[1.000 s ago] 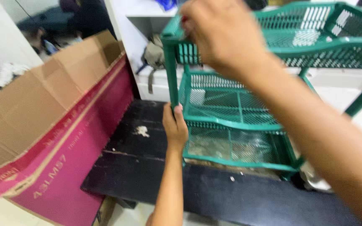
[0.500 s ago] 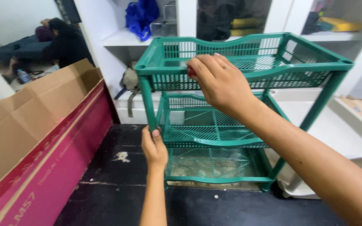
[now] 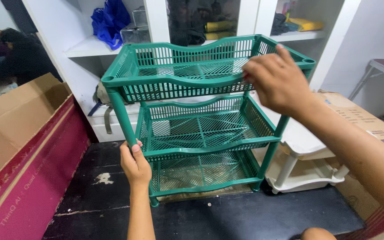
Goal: The person wipes the vertical supports and basket edges of a green plastic three-tier rack with a red cloth. They rotate the rack to reach different sides and continue wiping the same areas repeatedly.
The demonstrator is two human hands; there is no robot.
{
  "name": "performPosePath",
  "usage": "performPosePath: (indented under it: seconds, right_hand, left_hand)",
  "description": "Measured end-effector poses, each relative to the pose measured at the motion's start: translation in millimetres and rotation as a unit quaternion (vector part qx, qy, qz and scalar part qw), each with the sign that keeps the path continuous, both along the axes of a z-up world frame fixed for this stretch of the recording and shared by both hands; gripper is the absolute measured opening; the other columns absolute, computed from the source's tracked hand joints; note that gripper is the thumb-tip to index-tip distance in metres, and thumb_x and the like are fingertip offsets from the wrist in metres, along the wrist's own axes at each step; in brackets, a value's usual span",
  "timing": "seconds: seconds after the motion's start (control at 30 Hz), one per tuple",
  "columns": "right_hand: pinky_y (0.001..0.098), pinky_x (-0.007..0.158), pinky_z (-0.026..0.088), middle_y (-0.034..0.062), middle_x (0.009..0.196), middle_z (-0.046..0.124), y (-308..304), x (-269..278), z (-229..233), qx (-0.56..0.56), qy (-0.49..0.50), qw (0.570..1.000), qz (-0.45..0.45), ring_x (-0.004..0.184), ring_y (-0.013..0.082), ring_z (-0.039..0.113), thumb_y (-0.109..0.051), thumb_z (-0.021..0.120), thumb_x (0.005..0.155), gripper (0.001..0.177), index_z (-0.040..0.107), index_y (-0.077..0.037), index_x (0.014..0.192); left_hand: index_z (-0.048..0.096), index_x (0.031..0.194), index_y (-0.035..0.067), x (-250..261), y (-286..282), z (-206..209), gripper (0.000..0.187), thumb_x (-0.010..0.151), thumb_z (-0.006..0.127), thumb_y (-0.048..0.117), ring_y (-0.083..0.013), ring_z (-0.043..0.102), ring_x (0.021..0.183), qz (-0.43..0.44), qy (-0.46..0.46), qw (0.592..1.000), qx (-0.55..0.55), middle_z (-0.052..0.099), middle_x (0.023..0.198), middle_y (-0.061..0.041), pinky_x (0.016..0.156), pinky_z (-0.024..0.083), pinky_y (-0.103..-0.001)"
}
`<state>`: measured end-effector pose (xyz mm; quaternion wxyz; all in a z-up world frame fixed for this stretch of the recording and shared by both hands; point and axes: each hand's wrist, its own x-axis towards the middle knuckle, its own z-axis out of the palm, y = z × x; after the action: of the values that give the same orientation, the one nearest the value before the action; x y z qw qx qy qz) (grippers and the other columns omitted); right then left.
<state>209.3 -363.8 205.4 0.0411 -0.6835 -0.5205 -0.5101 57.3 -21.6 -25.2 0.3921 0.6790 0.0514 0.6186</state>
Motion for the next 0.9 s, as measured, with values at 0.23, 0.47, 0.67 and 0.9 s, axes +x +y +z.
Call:
performPosePath:
  seconds: [0.23, 0.47, 0.67, 0.9]
  right_hand:
    - [0.0476, 0.097, 0.052, 0.0188, 0.112, 0.062, -73, 28, 4, 0.031, 0.106, 0.993, -0.043, 0.108, 0.0363, 0.062, -0.009, 0.053, 0.112, 0.014, 0.058, -0.002, 0.124]
    - [0.043, 0.089, 0.054, 0.0167, 0.102, 0.063, -14, -2, 42, 0.082, 0.191, 0.976, 0.068, 0.097, 0.0327, 0.067, -0.006, 0.048, 0.12, 0.016, 0.06, 0.002, 0.115]
    - [0.0485, 0.071, 0.051, 0.0183, 0.098, 0.067, 139, -62, 55, -0.008, 0.219, 0.974, 0.052, 0.086, 0.0366, 0.066, -0.007, 0.054, 0.107, 0.015, 0.068, -0.004, 0.112]
    - [0.0452, 0.084, 0.051, 0.0134, 0.101, 0.063, 250, -108, 34, 0.01, 0.051, 0.972, 0.229, 0.095, 0.0362, 0.065, -0.013, 0.064, 0.096, 0.016, 0.063, -0.005, 0.11]
  left_hand:
    - [0.058, 0.118, -0.002, -1, 0, 2, 0.033, 0.112, 0.048, 0.029, -0.0298, 0.068, 0.095, 0.027, 0.018, 0.999, 0.019, 0.067, 0.103, -0.015, 0.086, 0.053, -0.039]
    - [0.06, 0.123, -0.001, 3, 1, -2, 0.032, 0.111, 0.049, 0.027, -0.0338, 0.071, 0.098, 0.036, 0.008, 0.999, 0.004, 0.071, 0.105, -0.017, 0.085, 0.054, -0.043]
    - [0.061, 0.118, 0.0, 1, 2, -4, 0.031, 0.109, 0.05, 0.028, -0.0353, 0.067, 0.095, 0.022, 0.028, 0.999, -0.031, 0.067, 0.102, -0.019, 0.085, 0.052, -0.042]
    - [0.06, 0.119, 0.0, -6, 1, 5, 0.037, 0.11, 0.045, 0.032, -0.0341, 0.068, 0.094, 0.004, 0.008, 1.0, -0.024, 0.068, 0.103, -0.018, 0.083, 0.053, -0.041]
